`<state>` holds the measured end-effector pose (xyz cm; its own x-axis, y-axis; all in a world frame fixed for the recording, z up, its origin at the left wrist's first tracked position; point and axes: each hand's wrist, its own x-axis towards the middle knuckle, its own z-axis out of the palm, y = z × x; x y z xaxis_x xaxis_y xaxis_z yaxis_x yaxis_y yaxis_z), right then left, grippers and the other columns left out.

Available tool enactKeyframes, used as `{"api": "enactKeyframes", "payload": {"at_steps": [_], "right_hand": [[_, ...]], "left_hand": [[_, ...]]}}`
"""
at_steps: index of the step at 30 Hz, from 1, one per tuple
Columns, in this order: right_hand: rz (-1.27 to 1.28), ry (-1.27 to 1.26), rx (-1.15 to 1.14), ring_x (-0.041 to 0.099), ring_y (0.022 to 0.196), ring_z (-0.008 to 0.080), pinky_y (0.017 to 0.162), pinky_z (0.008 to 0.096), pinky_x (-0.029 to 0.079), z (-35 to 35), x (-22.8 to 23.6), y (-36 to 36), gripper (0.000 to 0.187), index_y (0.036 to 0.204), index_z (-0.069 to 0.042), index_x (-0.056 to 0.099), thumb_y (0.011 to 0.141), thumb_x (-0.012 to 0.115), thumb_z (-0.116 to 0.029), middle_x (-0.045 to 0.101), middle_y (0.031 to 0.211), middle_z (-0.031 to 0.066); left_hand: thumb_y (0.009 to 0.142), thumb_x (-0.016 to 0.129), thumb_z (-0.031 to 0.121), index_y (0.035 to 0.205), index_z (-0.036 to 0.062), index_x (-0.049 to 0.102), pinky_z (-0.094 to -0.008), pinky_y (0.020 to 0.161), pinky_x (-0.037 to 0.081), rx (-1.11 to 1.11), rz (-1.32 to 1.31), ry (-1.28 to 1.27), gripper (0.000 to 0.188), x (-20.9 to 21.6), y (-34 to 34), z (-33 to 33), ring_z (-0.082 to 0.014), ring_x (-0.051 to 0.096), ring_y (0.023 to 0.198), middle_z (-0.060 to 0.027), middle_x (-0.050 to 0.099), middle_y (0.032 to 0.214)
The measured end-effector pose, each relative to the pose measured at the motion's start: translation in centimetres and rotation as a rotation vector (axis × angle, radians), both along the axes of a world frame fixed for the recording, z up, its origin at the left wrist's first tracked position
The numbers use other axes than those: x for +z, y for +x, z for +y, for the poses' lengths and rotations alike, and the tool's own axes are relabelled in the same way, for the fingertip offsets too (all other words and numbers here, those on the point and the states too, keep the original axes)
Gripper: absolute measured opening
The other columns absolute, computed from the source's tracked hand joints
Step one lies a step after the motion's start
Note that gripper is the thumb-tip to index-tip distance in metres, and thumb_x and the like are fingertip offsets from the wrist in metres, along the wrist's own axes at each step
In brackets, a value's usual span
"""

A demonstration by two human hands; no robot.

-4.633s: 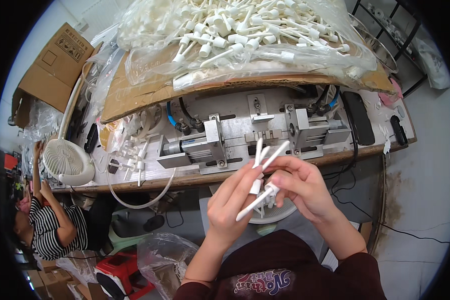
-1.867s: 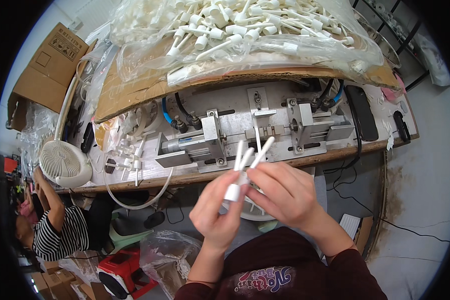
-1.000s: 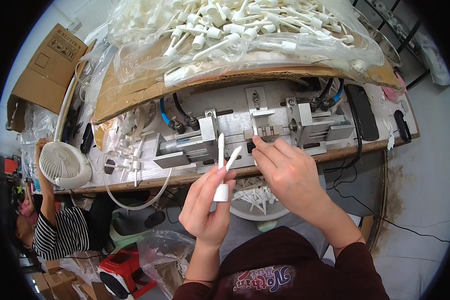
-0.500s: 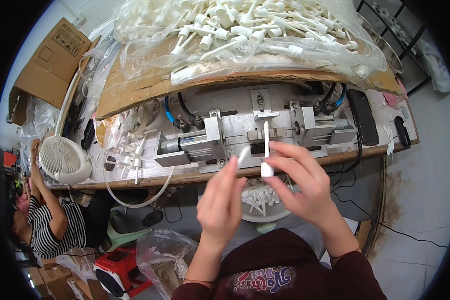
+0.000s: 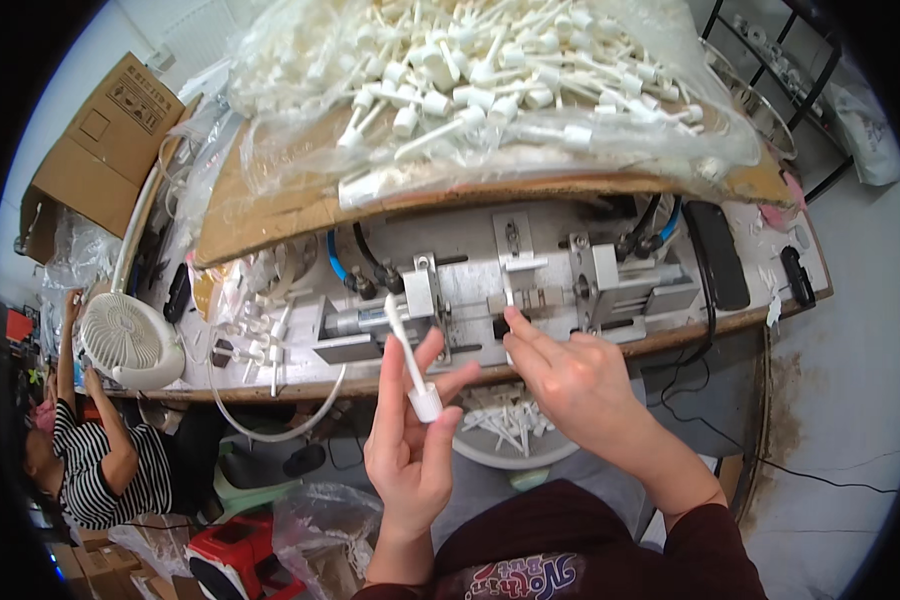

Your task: Assembling white plastic sprayer pump components and plunger stems using a pneumatic assembly machine on a workbench.

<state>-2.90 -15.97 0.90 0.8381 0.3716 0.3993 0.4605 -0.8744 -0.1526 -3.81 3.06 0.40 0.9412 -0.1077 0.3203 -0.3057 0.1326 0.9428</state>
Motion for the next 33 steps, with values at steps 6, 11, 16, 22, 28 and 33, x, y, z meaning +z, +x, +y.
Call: {"api": "enactKeyframes", "payload": {"at_steps": [6,11,16,22,28,33], "right_hand": [[-0.054,0.199,0.098,0.069,0.073,0.0209,0.064,0.0337,0.054,-1.7,3.3,2.0,0.017,0.094,-0.005,0.066,0.079,0.07,-0.013,0.072,0.102,0.0115],[-0.275,0.325,-0.094,0.07,0.08,0.0261,0.068,0.0372,0.055,-4.3,10.7,8.7,0.015,0.097,-0.008,0.07,0.082,0.071,-0.01,0.071,0.091,0.0087],[-0.012,-0.211,-0.093,0.066,0.106,0.0295,0.089,0.0422,0.053,-5.3,13.3,17.8,0.033,0.113,-0.008,0.067,0.08,0.07,-0.004,0.071,0.108,0.0108],[0.334,-0.208,-0.112,0.065,0.108,0.0329,0.089,0.0425,0.052,-4.1,13.0,21.4,0.063,0.136,-0.011,0.052,0.075,0.069,-0.003,0.07,0.112,0.0137],[0.403,-0.31,-0.098,0.065,0.108,0.0308,0.086,0.0422,0.053,-3.9,13.2,21.2,0.049,0.123,-0.011,0.062,0.074,0.069,-0.01,0.069,0.11,0.0143],[0.306,-0.15,-0.075,0.068,0.097,0.0285,0.079,0.0399,0.054,-5.1,13.0,20.8,0.037,0.106,-0.008,0.066,0.07,0.073,-0.012,0.07,0.098,0.013]], "left_hand": [[0.075,0.079,-0.01,0.117,-0.0036,0.057,-0.0338,0.088,0.057,0.077,-0.276,0.275,0.047,-0.6,1.2,1.4,-0.0267,0.071,0.099,-0.0249,0.067,0.122],[0.067,0.086,-0.006,0.106,-0.0003,0.074,-0.0277,0.073,0.06,0.128,-0.301,0.449,0.042,0.6,1.6,0.5,-0.0165,0.067,0.087,-0.0183,0.064,0.125],[0.076,0.08,0.0,0.109,-0.0006,0.073,-0.0293,0.071,0.059,0.094,-0.438,0.659,0.033,-0.8,2.8,-1.9,-0.0168,0.069,0.086,-0.0137,0.066,0.127],[0.077,0.079,0.008,0.105,0.0029,0.073,-0.031,0.071,0.055,0.087,-0.553,0.897,0.029,-2.1,3.4,-3.3,-0.022,0.07,0.08,-0.0099,0.07,0.123],[0.078,0.078,0.01,0.103,0.0042,0.072,-0.0302,0.063,0.053,0.057,-0.598,1.012,0.026,-1.3,4.0,-3.3,-0.0219,0.069,0.074,-0.009,0.069,0.124],[0.077,0.079,0.012,0.102,0.0058,0.073,-0.0305,0.056,0.051,0.034,-0.562,1.067,0.027,-0.9,4.0,-3.3,-0.0222,0.065,0.059,-0.0071,0.069,0.126]]}}
